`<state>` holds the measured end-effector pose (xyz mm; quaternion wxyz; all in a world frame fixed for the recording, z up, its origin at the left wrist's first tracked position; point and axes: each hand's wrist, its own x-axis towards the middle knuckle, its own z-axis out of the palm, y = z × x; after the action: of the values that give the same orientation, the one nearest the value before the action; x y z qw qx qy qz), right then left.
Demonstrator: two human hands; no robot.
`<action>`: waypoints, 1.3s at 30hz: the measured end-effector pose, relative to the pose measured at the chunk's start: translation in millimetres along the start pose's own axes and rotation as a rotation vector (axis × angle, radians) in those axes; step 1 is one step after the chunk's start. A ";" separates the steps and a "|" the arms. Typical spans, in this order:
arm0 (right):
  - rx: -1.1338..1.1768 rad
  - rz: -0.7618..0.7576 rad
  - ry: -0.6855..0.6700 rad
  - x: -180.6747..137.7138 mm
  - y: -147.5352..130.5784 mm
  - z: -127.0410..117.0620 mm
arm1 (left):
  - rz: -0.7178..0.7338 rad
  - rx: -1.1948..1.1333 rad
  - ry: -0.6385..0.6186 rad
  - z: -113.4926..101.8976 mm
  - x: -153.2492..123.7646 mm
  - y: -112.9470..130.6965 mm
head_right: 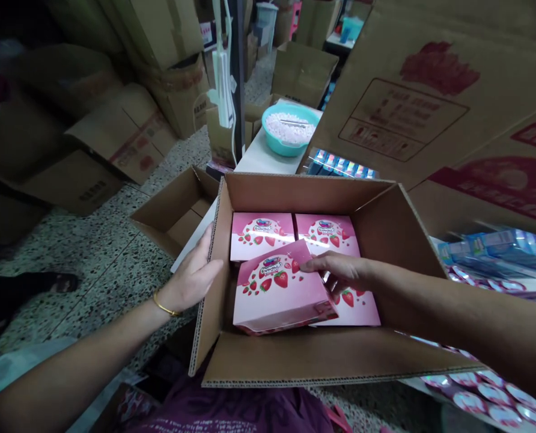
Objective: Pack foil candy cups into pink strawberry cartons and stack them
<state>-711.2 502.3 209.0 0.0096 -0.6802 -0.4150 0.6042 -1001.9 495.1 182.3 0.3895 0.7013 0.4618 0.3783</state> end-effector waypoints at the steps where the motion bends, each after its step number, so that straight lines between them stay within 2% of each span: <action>1: -0.002 0.015 0.003 2.0 -1.1 0.0 | 0.008 -0.002 -0.002 -0.1 -0.1 0.0; 9: 0.024 0.071 0.000 8.7 -9.0 -4.3 | -0.014 -0.021 -0.035 -1.3 1.9 1.0; 14: 0.046 0.241 -0.070 12.5 -4.9 -12.8 | -0.038 -0.043 -0.044 -4.6 1.3 4.7; 18: 0.227 0.119 -0.075 23.0 1.7 5.1 | -0.054 -0.067 -0.047 -4.2 1.1 6.1; 21: 0.250 0.062 -0.037 28.1 8.5 22.5 | -0.056 -0.088 -0.043 -4.6 1.1 5.3; 27: 0.252 0.090 -0.002 23.3 21.8 32.6 | -0.038 -0.104 -0.062 -5.6 -0.1 2.3; 33: 0.244 0.157 0.023 20.2 14.4 37.4 | -0.084 -0.094 -0.081 -5.5 1.6 2.0; 39: 0.234 0.128 0.036 28.2 21.8 45.6 | -0.082 -0.152 -0.098 -7.2 0.0 0.1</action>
<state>-739.1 482.0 162.6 0.0576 -0.7104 -0.2971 0.6354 -1008.3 496.5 185.4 0.4789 0.6678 0.4406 0.3613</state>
